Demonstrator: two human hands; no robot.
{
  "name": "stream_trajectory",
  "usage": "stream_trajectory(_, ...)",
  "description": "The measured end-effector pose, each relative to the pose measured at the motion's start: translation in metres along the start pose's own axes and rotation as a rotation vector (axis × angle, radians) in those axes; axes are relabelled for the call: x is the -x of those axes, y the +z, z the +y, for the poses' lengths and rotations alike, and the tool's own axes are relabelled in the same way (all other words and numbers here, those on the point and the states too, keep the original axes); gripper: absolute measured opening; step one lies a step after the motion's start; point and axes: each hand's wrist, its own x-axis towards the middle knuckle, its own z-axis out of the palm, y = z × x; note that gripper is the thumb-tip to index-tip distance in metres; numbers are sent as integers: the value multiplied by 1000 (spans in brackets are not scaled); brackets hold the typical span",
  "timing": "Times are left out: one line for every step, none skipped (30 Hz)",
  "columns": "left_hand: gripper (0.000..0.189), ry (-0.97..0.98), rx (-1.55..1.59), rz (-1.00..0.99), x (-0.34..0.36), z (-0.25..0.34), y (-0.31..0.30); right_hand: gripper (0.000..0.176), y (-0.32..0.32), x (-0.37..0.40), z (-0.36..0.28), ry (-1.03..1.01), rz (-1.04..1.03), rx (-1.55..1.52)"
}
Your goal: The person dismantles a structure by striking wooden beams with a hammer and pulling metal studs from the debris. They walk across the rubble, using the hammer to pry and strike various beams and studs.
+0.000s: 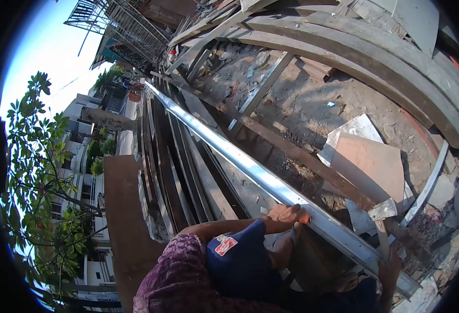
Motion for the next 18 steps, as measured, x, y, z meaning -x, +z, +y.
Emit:
stream_trajectory(26,-23,-22,-42,-1,4,-2,60,-1,-4,-4,9,13,61)
stream_trajectory(26,-25,-17,-33,-5,3,0,59,-4,-8,-6,19,23,123)
stream_trajectory(26,-3,-8,-1,-7,3,-1,59,-8,-11,-10,16,17,131)
stream_trajectory(25,21,-3,26,-9,1,-3,57,-11,-15,-16,-7,-5,111)
stream_trajectory(23,15,21,-20,-12,2,-5,55,-12,-16,-18,-25,-22,89)
stream_trajectory(23,23,24,-22,-16,0,-4,55,-6,-15,-10,-18,-19,92)
stream_trajectory(23,20,-1,-66,-21,-2,0,56,4,-15,1,-50,72,126)
stream_trajectory(23,17,-27,-105,-27,-5,5,57,7,-16,10,-86,164,162)
stream_trajectory(21,36,28,-87,-29,-9,10,57,2,-16,5,-85,164,170)
stream_trajectory(21,36,36,-88,-29,-9,11,58,-4,-13,-8,-15,127,123)
stream_trajectory(21,85,59,-41,-31,-11,11,59,-8,-9,-18,57,91,75)
stream_trajectory(21,136,78,7,-35,-13,9,59,-7,-4,-24,60,92,78)
stream_trajectory(21,116,76,-47,-42,-15,10,54,-4,1,-28,33,177,15)
stream_trajectory(21,118,75,-47,-44,-17,10,49,-1,4,-29,5,261,-48)
stream_trajectory(19,110,117,-46,-46,-18,10,49,4,5,-24,5,261,-47)
stream_trajectory(17,101,159,-45,-47,-18,10,48,10,6,-17,35,266,-81)
stream_trajectory(20,108,185,-11,-49,-23,18,47,12,8,-11,65,269,-113)
stream_trajectory(20,109,188,-11,-49,-25,20,47,11,9,-15,66,268,-110)
